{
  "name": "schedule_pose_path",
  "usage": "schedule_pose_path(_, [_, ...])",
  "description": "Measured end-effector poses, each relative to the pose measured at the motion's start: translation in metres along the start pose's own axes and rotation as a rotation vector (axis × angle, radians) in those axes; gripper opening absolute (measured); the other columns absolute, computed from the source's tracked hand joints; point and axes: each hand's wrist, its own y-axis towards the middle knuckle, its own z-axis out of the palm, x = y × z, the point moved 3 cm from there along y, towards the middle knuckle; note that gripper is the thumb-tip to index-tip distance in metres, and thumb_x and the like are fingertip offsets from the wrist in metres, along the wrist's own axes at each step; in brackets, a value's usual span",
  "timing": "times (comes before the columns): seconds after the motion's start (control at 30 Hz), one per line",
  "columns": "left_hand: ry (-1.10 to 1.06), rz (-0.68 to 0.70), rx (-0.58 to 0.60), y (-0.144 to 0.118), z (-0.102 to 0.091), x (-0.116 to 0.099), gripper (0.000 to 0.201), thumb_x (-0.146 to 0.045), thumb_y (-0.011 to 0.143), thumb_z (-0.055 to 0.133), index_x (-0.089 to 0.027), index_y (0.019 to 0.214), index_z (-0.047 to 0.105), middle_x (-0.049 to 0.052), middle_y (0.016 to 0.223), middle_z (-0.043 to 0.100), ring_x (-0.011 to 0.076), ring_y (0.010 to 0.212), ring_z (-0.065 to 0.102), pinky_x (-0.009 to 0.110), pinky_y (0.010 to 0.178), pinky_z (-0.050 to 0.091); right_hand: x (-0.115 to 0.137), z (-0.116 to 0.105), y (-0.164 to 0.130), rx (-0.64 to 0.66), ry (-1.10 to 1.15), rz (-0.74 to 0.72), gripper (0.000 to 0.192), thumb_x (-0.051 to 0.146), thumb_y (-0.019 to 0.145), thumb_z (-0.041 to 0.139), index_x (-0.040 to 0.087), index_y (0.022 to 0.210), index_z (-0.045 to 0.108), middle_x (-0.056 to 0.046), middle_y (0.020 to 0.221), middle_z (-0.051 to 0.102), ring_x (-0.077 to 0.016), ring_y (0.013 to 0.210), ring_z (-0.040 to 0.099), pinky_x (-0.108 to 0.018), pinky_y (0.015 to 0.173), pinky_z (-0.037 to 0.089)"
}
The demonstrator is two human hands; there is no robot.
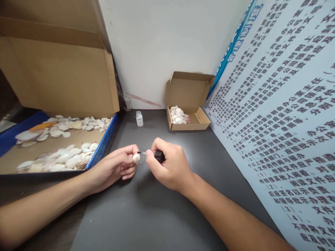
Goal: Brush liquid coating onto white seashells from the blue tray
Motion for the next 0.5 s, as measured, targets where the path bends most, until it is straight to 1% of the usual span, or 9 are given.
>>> schedule_pose_path(0.07, [0.007, -0.005, -0.002, 0.0000, 0.0003, -0.0002, 0.010, -0.020, 0.080, 0.055, -0.020, 0.076, 0.047, -0.008, 0.057, 0.031, 0.0074, 0.048, 0.026, 0.020, 0.048, 0.027, 0.0008, 0.0025, -0.0005, 0.050, 0.022, -0.028, 0.022, 0.022, 0.085, 0.053, 0.022, 0.066, 0.040, 0.007, 0.055, 0.039, -0.0091, 0.048, 0.035, -0.022, 0.048, 0.030])
schedule_pose_path(0.13, [0.013, -0.007, 0.000, 0.0004, 0.0001, -0.0004, 0.010, -0.021, 0.080, 0.056, -0.020, 0.076, 0.046, -0.008, 0.057, 0.031, 0.0075, 0.048, 0.026, 0.020, 0.048, 0.027, -0.0001, 0.0047, -0.0007, 0.088, -0.002, -0.029, 0.021, 0.022, 0.084, 0.054, 0.021, 0.067, 0.041, 0.007, 0.054, 0.040, -0.0091, 0.048, 0.035, -0.022, 0.049, 0.030])
schedule_pose_path(0.17, [0.017, -0.006, 0.004, 0.0006, 0.0000, -0.0005, 0.011, -0.021, 0.080, 0.056, -0.020, 0.076, 0.046, -0.008, 0.057, 0.031, 0.0075, 0.048, 0.026, 0.020, 0.048, 0.027, -0.0009, 0.0049, -0.0006, 0.081, -0.023, -0.019, 0.021, 0.022, 0.083, 0.054, 0.021, 0.067, 0.041, 0.007, 0.054, 0.040, -0.0091, 0.048, 0.035, -0.022, 0.049, 0.030])
schedule_pose_path(0.23, [0.025, -0.003, 0.016, 0.0008, -0.0004, -0.0004, 0.011, -0.022, 0.081, 0.056, -0.020, 0.076, 0.046, -0.008, 0.057, 0.031, 0.0075, 0.048, 0.025, 0.021, 0.048, 0.026, -0.0019, 0.0030, -0.0004, 0.025, -0.046, 0.000, 0.023, 0.022, 0.083, 0.054, 0.021, 0.065, 0.040, 0.007, 0.054, 0.038, -0.0091, 0.048, 0.035, -0.022, 0.049, 0.029])
schedule_pose_path(0.3, [0.033, -0.001, 0.020, 0.0007, -0.0008, -0.0003, 0.010, -0.021, 0.081, 0.055, -0.020, 0.076, 0.046, -0.008, 0.057, 0.031, 0.0076, 0.049, 0.025, 0.021, 0.048, 0.026, -0.0013, 0.0008, -0.0005, -0.018, -0.024, 0.000, 0.025, 0.022, 0.084, 0.054, 0.022, 0.065, 0.038, 0.007, 0.054, 0.036, -0.0090, 0.048, 0.034, -0.022, 0.048, 0.029])
schedule_pose_path(0.33, [0.036, -0.001, 0.021, 0.0005, -0.0009, -0.0003, 0.010, -0.021, 0.082, 0.055, -0.020, 0.076, 0.046, -0.008, 0.057, 0.031, 0.0077, 0.049, 0.025, 0.021, 0.048, 0.026, -0.0005, 0.0005, -0.0008, -0.017, -0.006, -0.009, 0.025, 0.021, 0.084, 0.053, 0.022, 0.065, 0.037, 0.007, 0.054, 0.036, -0.0089, 0.047, 0.034, -0.022, 0.048, 0.029])
schedule_pose_path(0.5, [0.040, -0.008, 0.023, 0.0000, -0.0010, -0.0002, 0.010, -0.020, 0.082, 0.054, -0.020, 0.077, 0.046, -0.007, 0.058, 0.032, 0.0079, 0.049, 0.026, 0.022, 0.049, 0.027, 0.0018, 0.0039, -0.0021, 0.078, 0.009, -0.049, 0.021, 0.020, 0.083, 0.054, 0.022, 0.067, 0.040, 0.007, 0.054, 0.038, -0.0088, 0.047, 0.034, -0.022, 0.048, 0.029])
